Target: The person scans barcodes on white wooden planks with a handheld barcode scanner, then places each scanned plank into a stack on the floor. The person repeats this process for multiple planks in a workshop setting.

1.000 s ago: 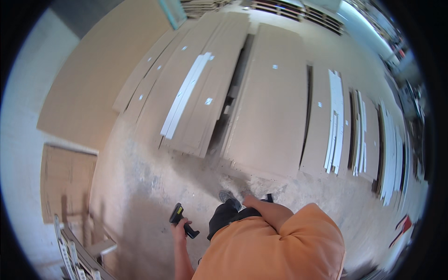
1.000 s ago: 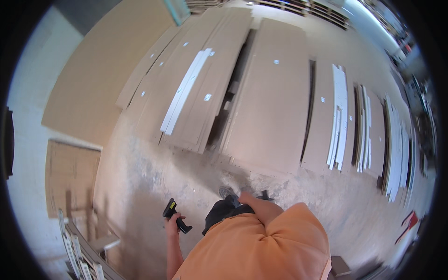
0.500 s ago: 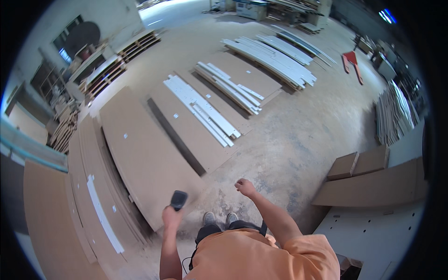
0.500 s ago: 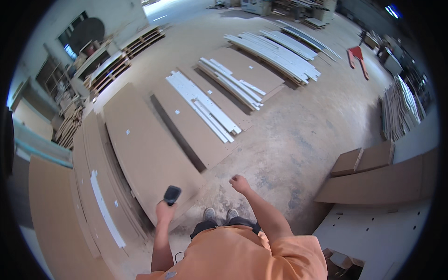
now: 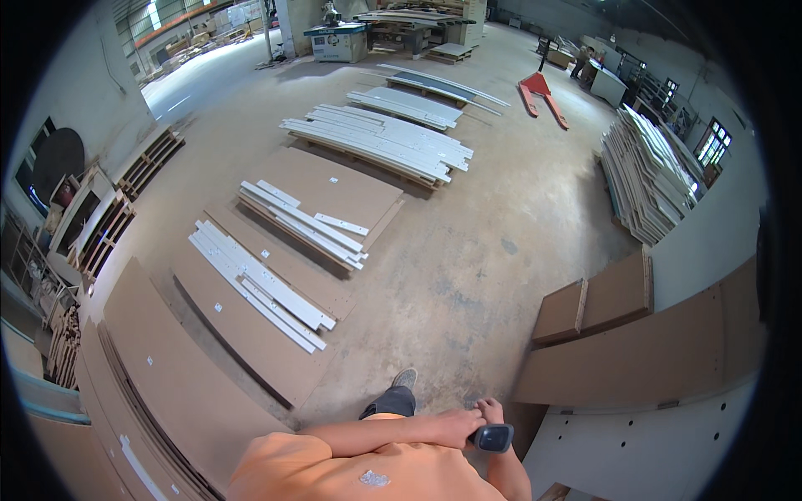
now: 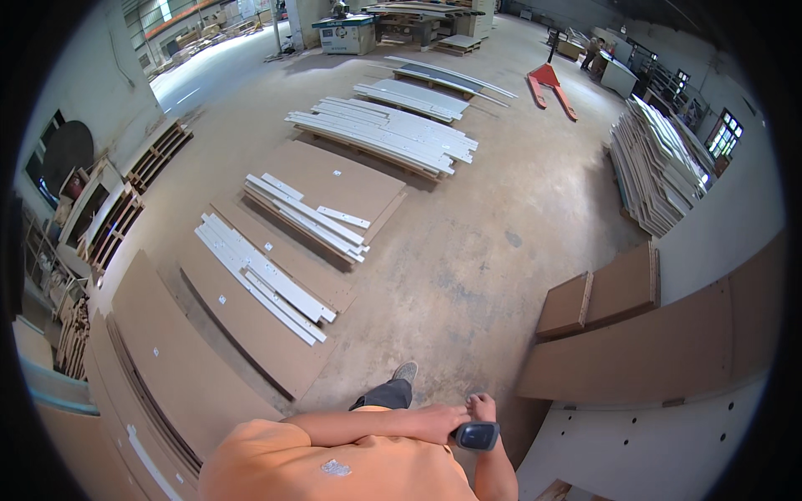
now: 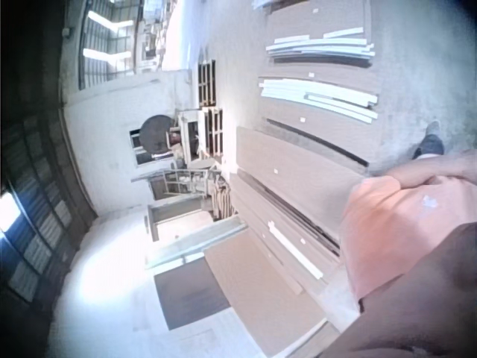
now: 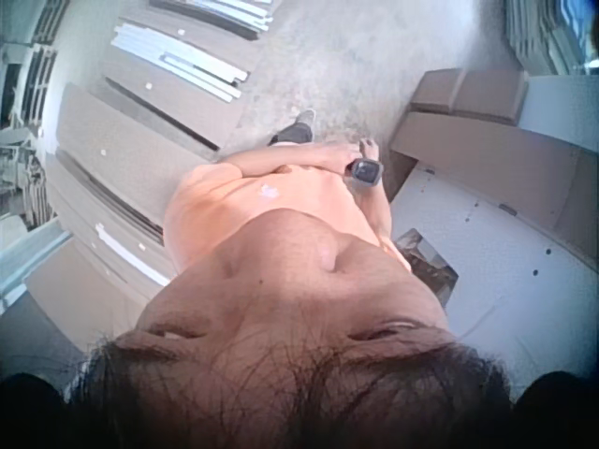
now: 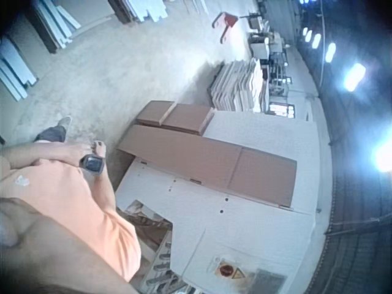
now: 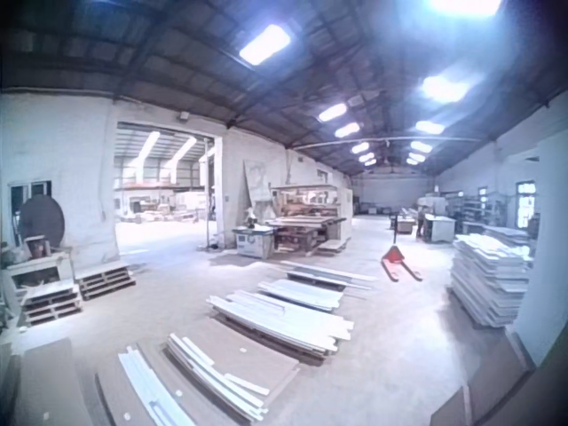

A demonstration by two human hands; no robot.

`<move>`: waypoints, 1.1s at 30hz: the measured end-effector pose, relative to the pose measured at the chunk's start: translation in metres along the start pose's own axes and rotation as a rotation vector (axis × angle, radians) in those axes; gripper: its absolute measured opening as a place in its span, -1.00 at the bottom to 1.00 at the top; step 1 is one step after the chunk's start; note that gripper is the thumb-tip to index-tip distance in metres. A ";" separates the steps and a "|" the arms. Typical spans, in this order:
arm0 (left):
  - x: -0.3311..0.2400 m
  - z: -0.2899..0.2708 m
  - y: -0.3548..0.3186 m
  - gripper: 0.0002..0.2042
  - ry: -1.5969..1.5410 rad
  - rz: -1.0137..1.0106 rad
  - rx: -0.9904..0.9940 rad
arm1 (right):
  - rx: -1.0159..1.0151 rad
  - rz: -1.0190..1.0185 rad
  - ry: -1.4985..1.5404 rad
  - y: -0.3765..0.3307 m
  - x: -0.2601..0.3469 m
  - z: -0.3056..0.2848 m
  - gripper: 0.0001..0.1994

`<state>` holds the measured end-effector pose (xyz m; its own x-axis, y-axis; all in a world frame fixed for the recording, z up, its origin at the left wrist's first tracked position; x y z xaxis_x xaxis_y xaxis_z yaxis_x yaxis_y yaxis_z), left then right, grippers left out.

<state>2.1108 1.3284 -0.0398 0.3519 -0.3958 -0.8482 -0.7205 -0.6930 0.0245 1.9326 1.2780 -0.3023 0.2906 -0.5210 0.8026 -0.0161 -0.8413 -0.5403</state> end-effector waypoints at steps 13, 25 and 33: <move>0.103 -0.138 0.268 -0.69 0.084 -0.113 0.418 | -0.415 0.756 0.517 -0.006 -0.121 -0.092 -0.90; 0.136 -0.309 0.572 -0.69 0.217 -0.158 -0.192 | 0.016 0.200 -0.031 0.552 0.240 -0.344 -0.81; 0.171 -0.377 0.748 -0.72 -0.016 -0.075 -0.267 | -0.206 -0.118 -0.013 0.813 0.508 -0.549 -0.73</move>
<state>1.8573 0.5158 0.0332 0.3870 -0.3296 -0.8612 -0.5091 -0.8550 0.0984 1.5421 0.2504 -0.1946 0.3148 -0.4163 0.8530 -0.1757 -0.9087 -0.3786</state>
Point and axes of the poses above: each hand's wrist, its own y-axis towards the middle knuckle, its own z-axis out of the palm, x = y × z, the point moved 9 cm from there along y, towards the middle knuckle, and after that the axes turned 2 degrees about y, right-handed, at the moved point
